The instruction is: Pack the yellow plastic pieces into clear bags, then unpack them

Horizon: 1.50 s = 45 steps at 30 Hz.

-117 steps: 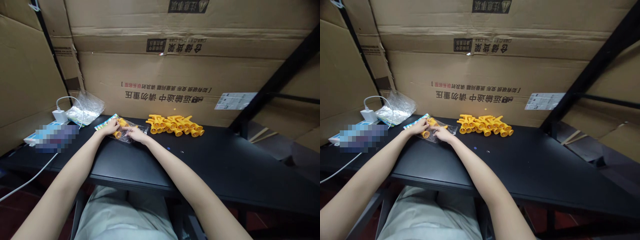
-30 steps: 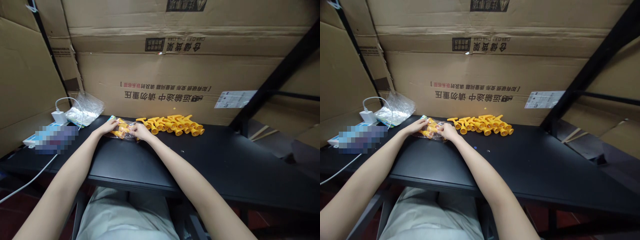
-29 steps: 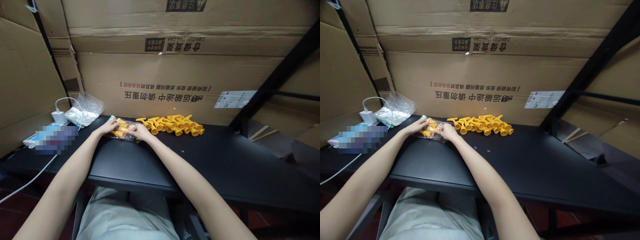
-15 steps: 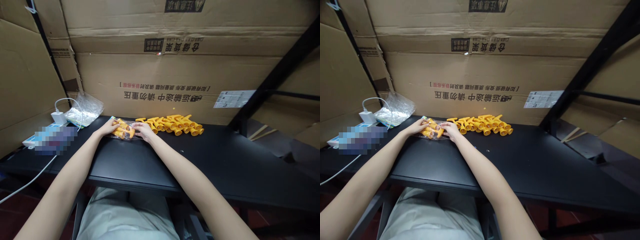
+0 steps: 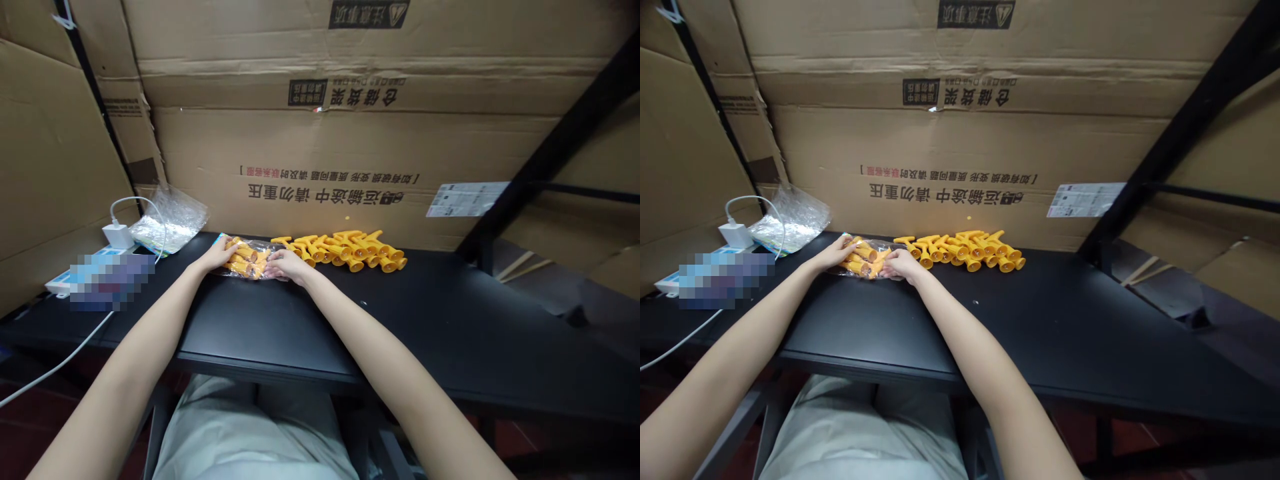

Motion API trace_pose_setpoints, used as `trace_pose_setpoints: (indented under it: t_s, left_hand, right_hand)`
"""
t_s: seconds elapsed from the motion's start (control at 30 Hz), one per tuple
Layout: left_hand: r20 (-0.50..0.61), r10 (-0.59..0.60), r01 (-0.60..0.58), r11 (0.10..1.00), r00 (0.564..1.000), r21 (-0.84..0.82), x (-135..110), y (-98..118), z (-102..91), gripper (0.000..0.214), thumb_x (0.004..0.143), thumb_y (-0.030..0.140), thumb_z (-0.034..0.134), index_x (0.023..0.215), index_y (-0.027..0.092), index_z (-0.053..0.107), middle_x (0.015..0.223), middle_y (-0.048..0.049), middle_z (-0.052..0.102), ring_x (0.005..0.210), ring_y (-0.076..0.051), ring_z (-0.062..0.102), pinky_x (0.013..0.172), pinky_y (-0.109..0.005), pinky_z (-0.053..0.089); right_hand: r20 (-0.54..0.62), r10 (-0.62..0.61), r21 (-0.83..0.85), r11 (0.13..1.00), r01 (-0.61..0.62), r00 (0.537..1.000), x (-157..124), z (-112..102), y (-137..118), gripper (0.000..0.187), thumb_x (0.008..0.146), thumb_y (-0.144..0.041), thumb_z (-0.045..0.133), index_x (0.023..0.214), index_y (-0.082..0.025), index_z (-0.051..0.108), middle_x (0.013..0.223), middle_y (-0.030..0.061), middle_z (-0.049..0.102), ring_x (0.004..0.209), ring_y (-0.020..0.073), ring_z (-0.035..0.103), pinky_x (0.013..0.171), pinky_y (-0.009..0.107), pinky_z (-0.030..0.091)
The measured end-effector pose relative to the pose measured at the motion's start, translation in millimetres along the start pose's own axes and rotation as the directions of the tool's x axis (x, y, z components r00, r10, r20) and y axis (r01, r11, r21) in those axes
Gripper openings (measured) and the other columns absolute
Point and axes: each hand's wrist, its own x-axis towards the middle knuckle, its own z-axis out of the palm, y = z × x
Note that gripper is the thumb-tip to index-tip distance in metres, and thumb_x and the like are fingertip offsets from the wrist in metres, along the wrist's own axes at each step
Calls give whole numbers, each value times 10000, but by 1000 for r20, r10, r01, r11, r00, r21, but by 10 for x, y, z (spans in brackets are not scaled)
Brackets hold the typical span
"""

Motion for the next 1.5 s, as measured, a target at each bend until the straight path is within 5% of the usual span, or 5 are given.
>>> trace_pose_setpoints:
  t_s: [0.57,1.03,1.23,1.37,1.5]
  left_hand:
    - [50,12,-11,1000,999,-17,-34,101,36,402,885,386,369,1160,121,497,1187,-132,577,1082,-224,565,924,-346,457]
    - [-4,137,-134,972,990,196,171,-174,12,466,857,281,353,1264,108,501,1423,-137,432,1393,-210,271,1148,-359,169]
    - [8,166,-164,957,986,238,177,-213,-10,474,847,280,360,1255,99,520,1388,-151,475,1345,-217,361,1133,-363,217]
    - [-32,161,-148,954,986,262,199,-269,-46,482,842,270,347,1245,77,528,1361,-157,499,1320,-222,396,1127,-349,238]
    - [-111,124,-93,963,986,255,201,-314,-79,473,820,240,366,1247,126,535,1333,-121,531,1294,-230,428,1121,-367,262]
  right_hand:
    - [55,-44,280,960,27,998,51,172,30,157,757,12,574,665,-114,592,596,45,666,579,123,657,666,236,563]
    - [155,-229,-139,958,250,961,77,66,70,81,693,-61,675,671,-133,648,572,-24,600,553,87,550,630,222,486]
    - [-20,-495,-688,637,347,869,108,-50,24,134,789,-104,540,769,-145,666,784,63,655,775,182,608,780,301,463]
    - [-126,-618,-942,320,101,776,6,-205,-24,285,849,-121,428,1050,-125,630,1117,170,595,1065,267,536,897,375,407]
    - [-92,-520,-985,170,-2,849,-40,-306,17,382,839,-152,439,1191,-94,575,1164,209,586,1127,323,500,922,435,357]
